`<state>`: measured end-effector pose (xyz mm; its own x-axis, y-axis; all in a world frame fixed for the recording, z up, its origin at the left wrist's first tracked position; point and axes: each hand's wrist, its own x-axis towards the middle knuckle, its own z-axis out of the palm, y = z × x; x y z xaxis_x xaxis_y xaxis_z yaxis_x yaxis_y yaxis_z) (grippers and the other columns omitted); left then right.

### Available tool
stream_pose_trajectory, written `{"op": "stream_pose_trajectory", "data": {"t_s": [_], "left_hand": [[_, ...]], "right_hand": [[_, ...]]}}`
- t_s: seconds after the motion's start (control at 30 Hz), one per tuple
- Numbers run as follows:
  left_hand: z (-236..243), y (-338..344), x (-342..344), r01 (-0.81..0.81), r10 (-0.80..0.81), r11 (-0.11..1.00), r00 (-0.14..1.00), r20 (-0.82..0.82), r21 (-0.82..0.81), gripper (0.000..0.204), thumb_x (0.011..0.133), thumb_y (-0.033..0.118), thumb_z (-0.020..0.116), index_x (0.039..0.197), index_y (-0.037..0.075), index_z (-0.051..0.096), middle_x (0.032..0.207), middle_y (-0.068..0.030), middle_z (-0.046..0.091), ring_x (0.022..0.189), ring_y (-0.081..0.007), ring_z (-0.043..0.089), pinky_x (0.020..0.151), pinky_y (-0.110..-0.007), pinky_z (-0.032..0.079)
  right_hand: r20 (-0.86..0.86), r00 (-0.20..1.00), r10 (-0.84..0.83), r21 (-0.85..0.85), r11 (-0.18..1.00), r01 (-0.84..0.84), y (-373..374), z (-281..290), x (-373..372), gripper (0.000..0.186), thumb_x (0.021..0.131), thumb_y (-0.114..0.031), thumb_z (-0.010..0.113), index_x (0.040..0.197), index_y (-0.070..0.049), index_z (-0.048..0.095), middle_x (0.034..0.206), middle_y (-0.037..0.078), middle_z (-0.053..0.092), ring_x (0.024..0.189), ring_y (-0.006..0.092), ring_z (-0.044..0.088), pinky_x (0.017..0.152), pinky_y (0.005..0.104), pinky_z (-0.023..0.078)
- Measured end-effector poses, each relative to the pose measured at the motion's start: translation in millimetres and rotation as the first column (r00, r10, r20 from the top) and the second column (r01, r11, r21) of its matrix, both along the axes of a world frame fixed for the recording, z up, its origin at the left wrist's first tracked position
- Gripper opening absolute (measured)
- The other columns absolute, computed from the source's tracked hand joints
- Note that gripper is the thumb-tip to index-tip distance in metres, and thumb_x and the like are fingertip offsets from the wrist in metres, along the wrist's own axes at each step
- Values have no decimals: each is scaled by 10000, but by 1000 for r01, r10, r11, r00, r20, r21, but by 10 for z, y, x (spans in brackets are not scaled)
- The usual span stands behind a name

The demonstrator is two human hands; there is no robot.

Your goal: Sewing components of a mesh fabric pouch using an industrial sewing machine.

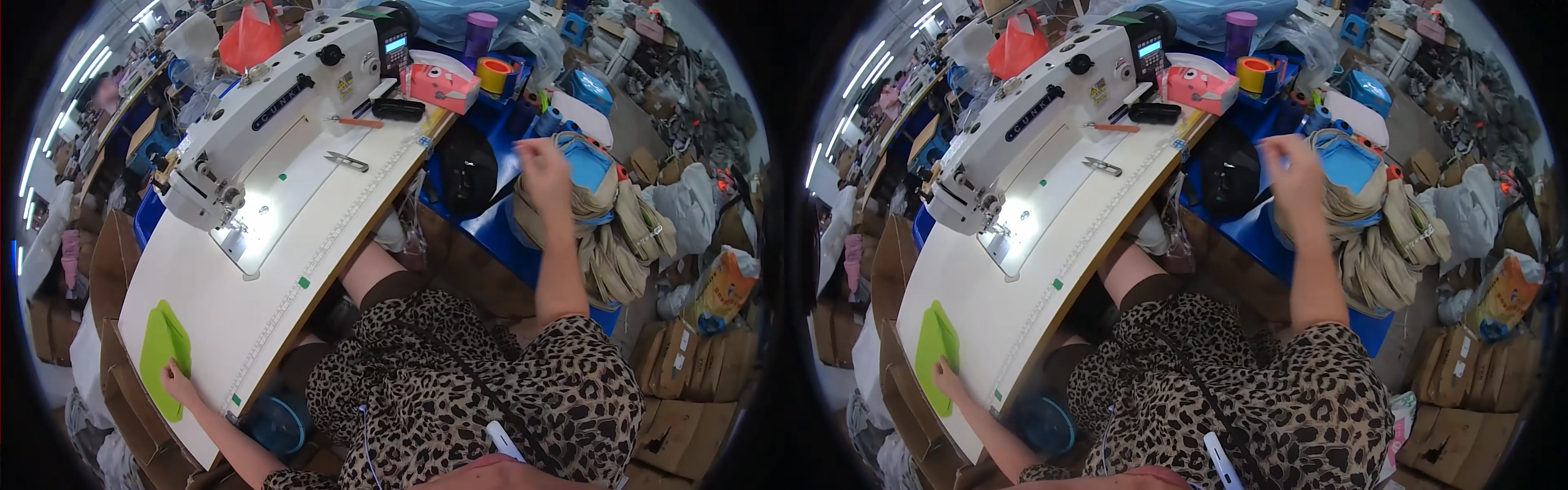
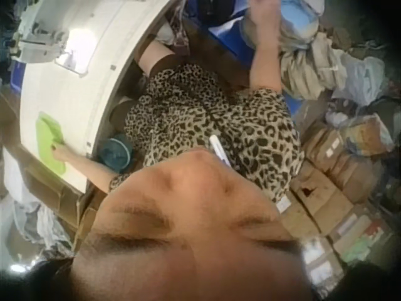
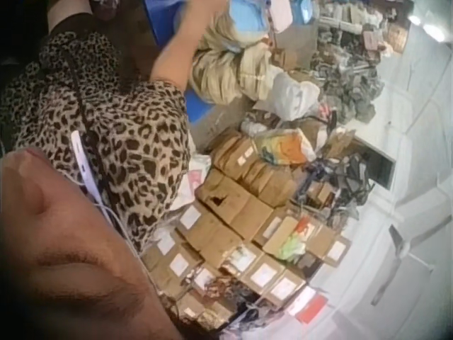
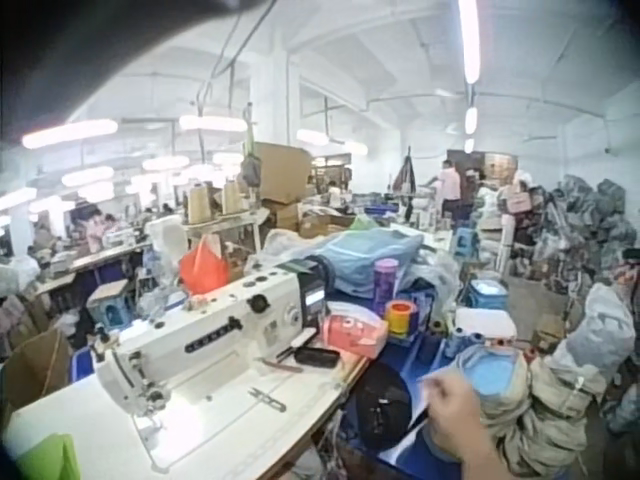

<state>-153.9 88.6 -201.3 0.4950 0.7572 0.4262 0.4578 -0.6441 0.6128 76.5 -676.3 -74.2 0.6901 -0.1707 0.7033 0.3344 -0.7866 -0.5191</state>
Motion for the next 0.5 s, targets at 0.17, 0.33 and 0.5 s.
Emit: {"op": "stream_pose_trajectory", "data": {"t_s": [0.17,0.33,0.5], "left_hand": [[-105,138,-40,-12,13,998,1000,-21,54,327,1005,273,614,964,-48,660,869,-98,648,800,-206,573,751,-351,470],[-45,58,53,-8,8,1000,999,-39,5,311,1005,250,605,1006,-53,675,937,-121,684,865,-237,623,796,-365,498],[114,-63,56,-161,133,890,987,95,427,287,996,206,598,1160,-19,667,1137,-134,678,1061,-270,624,950,-390,474]], "right_hand": [[-134,863,-486,-381,830,408,-993,159,-441,193,885,-183,708,1000,-28,726,960,102,719,885,211,660,779,317,497],[-547,832,91,1,994,-108,-1712,-1,-483,191,924,-213,718,992,-37,687,914,0,676,823,91,578,764,266,474],[140,990,-17,271,962,-21,-1298,494,-486,145,1001,-175,645,1040,-36,654,896,-22,652,815,55,570,730,214,456]]}}
